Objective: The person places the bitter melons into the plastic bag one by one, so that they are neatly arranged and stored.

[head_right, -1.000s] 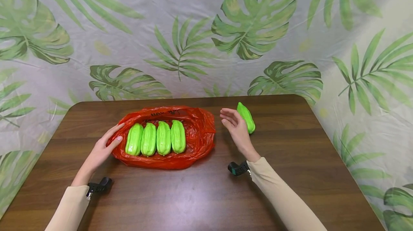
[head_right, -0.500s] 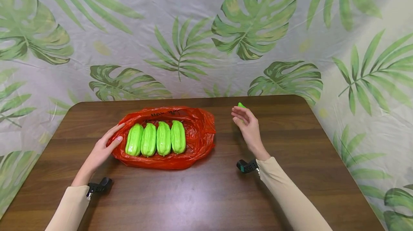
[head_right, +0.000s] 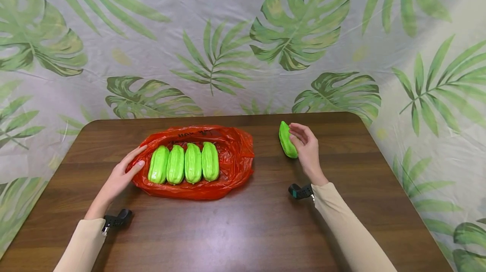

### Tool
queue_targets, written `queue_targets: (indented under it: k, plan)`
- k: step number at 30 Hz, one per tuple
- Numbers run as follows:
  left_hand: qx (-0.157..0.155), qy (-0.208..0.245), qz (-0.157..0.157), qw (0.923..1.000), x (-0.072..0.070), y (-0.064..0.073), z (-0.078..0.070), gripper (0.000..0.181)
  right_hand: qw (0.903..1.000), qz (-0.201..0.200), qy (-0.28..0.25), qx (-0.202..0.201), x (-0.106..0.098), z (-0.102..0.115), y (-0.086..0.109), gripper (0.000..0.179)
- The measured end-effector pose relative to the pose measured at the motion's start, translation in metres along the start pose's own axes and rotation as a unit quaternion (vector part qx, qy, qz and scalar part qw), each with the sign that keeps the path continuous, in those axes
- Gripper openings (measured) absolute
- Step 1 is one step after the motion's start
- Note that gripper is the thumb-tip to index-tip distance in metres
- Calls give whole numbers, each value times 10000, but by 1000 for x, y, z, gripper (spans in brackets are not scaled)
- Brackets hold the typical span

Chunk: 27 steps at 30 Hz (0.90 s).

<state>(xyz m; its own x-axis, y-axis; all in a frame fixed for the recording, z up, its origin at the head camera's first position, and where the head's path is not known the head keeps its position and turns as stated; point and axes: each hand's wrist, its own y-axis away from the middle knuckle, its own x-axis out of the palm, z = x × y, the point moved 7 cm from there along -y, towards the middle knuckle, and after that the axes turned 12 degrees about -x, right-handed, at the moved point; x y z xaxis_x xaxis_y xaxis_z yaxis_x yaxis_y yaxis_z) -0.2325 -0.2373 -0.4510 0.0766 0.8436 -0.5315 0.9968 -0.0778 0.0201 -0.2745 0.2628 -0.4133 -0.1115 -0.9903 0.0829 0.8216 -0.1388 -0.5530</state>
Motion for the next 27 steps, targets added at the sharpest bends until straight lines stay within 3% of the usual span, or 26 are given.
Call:
queue_targets:
  k: [12, 27]
  plan:
    - [-10, -14, 10, 10000, 0, 1, 1, 51, 9954, -53, 823, 497, -22, -22, 1, 36]
    - [-45, 33, 39, 10000, 0, 0, 2, 51, 9857, 375, 1380, 891, -27, -42, 4, 39]
